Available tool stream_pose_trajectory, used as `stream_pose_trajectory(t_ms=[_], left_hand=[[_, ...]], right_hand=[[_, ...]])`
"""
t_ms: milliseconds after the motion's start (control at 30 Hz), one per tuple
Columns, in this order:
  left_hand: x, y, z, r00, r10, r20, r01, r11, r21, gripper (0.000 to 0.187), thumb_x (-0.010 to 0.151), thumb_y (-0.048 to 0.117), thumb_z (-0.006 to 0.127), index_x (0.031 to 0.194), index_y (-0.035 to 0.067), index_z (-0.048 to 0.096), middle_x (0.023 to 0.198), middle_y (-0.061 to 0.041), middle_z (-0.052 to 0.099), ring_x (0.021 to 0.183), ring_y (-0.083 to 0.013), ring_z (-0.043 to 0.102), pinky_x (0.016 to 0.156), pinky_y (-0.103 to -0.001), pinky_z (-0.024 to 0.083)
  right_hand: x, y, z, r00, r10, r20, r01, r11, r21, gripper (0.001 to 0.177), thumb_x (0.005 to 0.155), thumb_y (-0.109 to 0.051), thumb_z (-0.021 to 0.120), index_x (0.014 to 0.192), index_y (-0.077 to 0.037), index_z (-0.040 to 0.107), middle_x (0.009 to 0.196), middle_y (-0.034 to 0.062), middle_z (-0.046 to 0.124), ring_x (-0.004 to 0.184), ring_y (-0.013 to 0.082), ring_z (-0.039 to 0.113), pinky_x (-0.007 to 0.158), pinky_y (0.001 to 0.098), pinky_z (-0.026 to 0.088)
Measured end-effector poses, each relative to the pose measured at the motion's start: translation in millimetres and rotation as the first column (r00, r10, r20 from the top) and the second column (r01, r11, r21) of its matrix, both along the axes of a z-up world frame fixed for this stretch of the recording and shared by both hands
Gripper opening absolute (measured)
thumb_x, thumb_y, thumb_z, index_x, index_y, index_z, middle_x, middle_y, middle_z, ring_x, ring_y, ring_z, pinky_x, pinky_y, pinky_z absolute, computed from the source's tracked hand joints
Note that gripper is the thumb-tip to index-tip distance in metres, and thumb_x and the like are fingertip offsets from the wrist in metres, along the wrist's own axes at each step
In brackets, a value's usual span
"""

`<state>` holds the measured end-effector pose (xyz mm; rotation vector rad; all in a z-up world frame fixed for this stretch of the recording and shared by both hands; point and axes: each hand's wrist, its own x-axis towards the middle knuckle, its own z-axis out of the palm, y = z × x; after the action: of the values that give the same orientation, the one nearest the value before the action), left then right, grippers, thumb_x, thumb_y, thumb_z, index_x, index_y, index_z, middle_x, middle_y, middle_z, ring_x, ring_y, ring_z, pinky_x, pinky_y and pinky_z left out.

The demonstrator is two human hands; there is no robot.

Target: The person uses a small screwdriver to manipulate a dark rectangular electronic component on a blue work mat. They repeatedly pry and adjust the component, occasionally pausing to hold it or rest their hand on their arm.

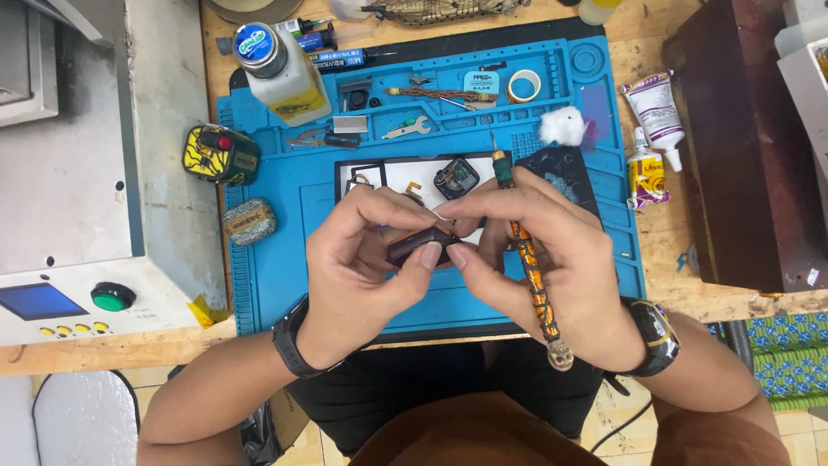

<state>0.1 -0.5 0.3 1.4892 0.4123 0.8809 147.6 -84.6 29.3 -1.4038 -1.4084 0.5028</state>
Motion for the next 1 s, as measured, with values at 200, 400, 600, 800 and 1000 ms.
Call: stream_pose_trajectory(t_ms=[200, 400, 600, 800, 1000], left_hand=[[0.3, -0.2, -0.3, 1.000, 0.013, -0.007, -0.013, 1.000, 0.006, 0.015, 0.085, 0.003, 0.063, 0.096, 0.006, 0.053, 0.092, -0.011, 0.060, 0.088, -0.0203, 0.063, 0.074, -0.025, 0.058], [0.3, -0.4, -0.2, 1.000, 0.020, -0.012, -0.020, 1.000, -0.001, 0.015, 0.085, 0.004, 0.064, 0.096, 0.005, 0.054, 0.093, -0.010, 0.059, 0.088, -0.0207, 0.064, 0.075, -0.026, 0.059], [0.6, 0.3, 0.0, 1.000, 0.015, -0.006, -0.015, 1.000, 0.011, 0.016, 0.085, 0.006, 0.065, 0.096, 0.006, 0.054, 0.092, -0.010, 0.060, 0.087, -0.0197, 0.065, 0.074, -0.025, 0.057], [0.4, 0.1, 0.0, 1.000, 0.018, -0.020, -0.019, 1.000, -0.012, 0.017, 0.083, 0.002, 0.065, 0.095, 0.006, 0.055, 0.092, -0.010, 0.060, 0.087, -0.0199, 0.065, 0.075, -0.025, 0.058], [0.6, 0.6, -1.8, 1.000, 0.026, -0.015, -0.026, 1.000, -0.001, 0.017, 0.083, 0.002, 0.065, 0.096, 0.006, 0.055, 0.092, -0.009, 0.058, 0.087, -0.0194, 0.065, 0.075, -0.025, 0.058]], right_hand=[[0.4, 0.6, -0.3, 1.000, 0.010, 0.006, -0.010, 1.000, 0.008, 0.023, 0.083, -0.005, 0.068, 0.104, -0.005, 0.059, 0.062, 0.0015, 0.060, 0.074, 0.0142, 0.061, 0.082, 0.0305, 0.041], [0.5, 0.2, 0.0, 1.000, 0.008, -0.004, -0.008, 1.000, -0.009, 0.023, 0.083, -0.005, 0.068, 0.105, -0.005, 0.060, 0.065, 0.0031, 0.061, 0.076, 0.0149, 0.057, 0.079, 0.0287, 0.044], [-1.2, 1.0, 1.4, 1.000, 0.007, 0.006, -0.007, 1.000, 0.006, 0.021, 0.083, -0.005, 0.067, 0.103, -0.004, 0.060, 0.060, 0.0010, 0.060, 0.076, 0.0140, 0.063, 0.083, 0.0308, 0.041], [-0.6, 0.1, 1.5, 1.000, 0.014, -0.007, -0.014, 1.000, -0.009, 0.022, 0.083, -0.005, 0.067, 0.104, -0.004, 0.059, 0.064, 0.0033, 0.062, 0.078, 0.0146, 0.057, 0.078, 0.0284, 0.044], [-1.4, 0.8, 1.6, 1.000, 0.004, -0.001, -0.004, 1.000, -0.003, 0.021, 0.084, -0.005, 0.067, 0.104, -0.004, 0.060, 0.062, 0.0027, 0.060, 0.077, 0.0147, 0.058, 0.078, 0.0282, 0.042]])
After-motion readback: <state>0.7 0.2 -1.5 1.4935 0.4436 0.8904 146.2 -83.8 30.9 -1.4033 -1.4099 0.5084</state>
